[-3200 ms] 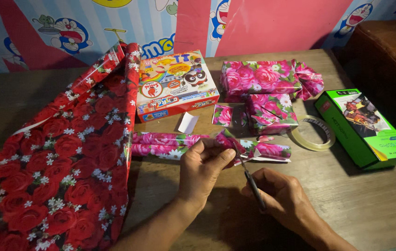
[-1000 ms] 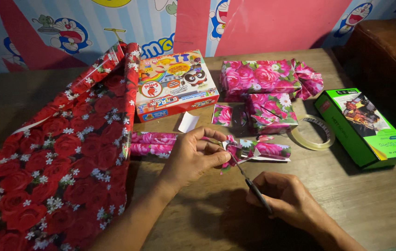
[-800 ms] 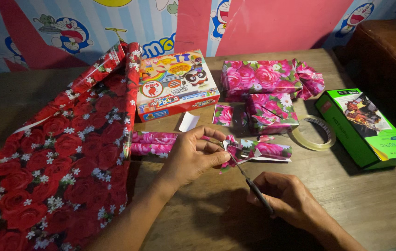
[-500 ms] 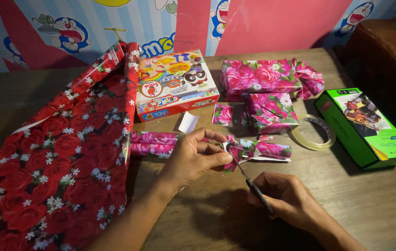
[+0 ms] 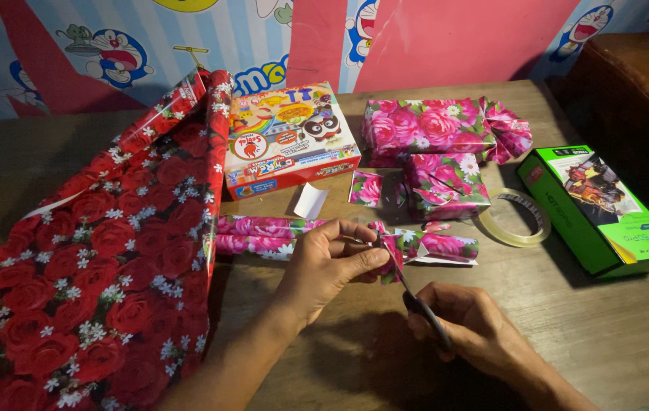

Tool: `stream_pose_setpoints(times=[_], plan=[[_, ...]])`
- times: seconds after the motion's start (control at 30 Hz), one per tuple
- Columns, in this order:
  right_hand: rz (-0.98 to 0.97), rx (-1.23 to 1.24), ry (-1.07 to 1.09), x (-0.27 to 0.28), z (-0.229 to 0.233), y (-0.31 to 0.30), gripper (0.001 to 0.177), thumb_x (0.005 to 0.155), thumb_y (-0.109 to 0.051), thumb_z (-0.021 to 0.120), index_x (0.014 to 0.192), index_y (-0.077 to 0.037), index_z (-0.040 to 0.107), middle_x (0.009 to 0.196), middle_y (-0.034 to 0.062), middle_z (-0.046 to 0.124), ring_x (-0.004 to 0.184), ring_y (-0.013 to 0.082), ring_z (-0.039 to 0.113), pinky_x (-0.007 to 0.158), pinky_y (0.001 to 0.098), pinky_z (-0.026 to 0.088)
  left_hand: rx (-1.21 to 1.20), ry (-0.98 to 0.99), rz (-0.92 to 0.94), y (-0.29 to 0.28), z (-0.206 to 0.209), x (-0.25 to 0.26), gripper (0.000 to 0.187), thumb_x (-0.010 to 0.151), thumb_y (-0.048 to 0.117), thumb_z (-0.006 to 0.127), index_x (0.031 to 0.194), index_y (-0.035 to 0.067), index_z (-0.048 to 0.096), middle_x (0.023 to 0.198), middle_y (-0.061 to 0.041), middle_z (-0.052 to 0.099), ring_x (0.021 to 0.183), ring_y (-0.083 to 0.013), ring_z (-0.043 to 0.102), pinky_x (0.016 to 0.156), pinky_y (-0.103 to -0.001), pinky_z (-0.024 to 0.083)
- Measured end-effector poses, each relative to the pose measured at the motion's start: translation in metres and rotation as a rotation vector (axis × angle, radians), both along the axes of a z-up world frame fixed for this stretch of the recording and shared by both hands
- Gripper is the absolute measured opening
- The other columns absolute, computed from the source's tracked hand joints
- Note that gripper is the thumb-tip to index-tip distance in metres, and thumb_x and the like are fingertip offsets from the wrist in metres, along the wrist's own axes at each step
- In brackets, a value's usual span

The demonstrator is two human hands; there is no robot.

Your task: The person wraps small boxes with floral-patterned wrapping paper on a wooden table. They fold the paper around each box, secure it with clear tape, and trim excess paper with scissors. Several wrapped boxes and a roll of wrapping paper are visible on the table.

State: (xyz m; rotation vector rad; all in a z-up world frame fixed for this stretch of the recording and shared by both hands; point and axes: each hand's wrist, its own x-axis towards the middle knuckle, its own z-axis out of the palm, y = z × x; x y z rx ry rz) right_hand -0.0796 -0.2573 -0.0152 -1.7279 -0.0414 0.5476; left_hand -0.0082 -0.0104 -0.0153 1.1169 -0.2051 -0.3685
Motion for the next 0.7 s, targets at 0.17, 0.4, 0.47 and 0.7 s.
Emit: stream_pose_setpoints(times=[0.17,0.4,0.47,0.7], plan=[[-0.046,-0.023,0.037,-0.001,0.000,0.003,0.022,0.085,-0.024,0.075,0.090,-0.003,0.071,0.072,0.0009,0.065,0.061,0.0074,0.058,0.051,0.0252,0.048,0.036,-0.024,0.024,-0.005,0.000,-0.003,0.027,0.084,0.008,0.081,0.105,0.002,0.066,0.090,-0.010,0.077,0.078,-0.0147,0.074,0.070,-0.029,0.063],[-0.064,0.067,0.027,-0.004,-0.005,0.008,0.020,0.086,-0.022,0.074,0.091,-0.003,0.068,0.070,0.0026,0.065,0.055,0.0104,0.057,0.048,0.0262,0.045,0.013,-0.010,0.075,-0.012,-0.006,-0.006,0.026,0.084,0.008,0.081,0.103,0.001,0.065,0.087,-0.009,0.076,0.075,-0.0142,0.073,0.067,-0.029,0.062],[-0.072,0.037,0.009,-0.004,-0.007,0.011,0.021,0.088,-0.023,0.073,0.089,-0.002,0.069,0.069,0.0038,0.066,0.052,0.0113,0.057,0.046,0.0267,0.044,0.022,-0.025,0.117,-0.015,-0.007,-0.008,0.026,0.084,0.008,0.082,0.103,0.001,0.064,0.085,-0.010,0.076,0.073,-0.0138,0.073,0.066,-0.028,0.062],[-0.066,0.034,-0.043,-0.004,-0.008,0.014,0.027,0.092,-0.028,0.068,0.088,-0.001,0.068,0.069,0.0042,0.067,0.052,0.0111,0.060,0.047,0.0273,0.047,0.075,-0.077,0.164,-0.019,-0.009,-0.014,0.030,0.084,0.009,0.081,0.106,0.002,0.062,0.082,-0.009,0.077,0.072,-0.0123,0.073,0.066,-0.027,0.062]])
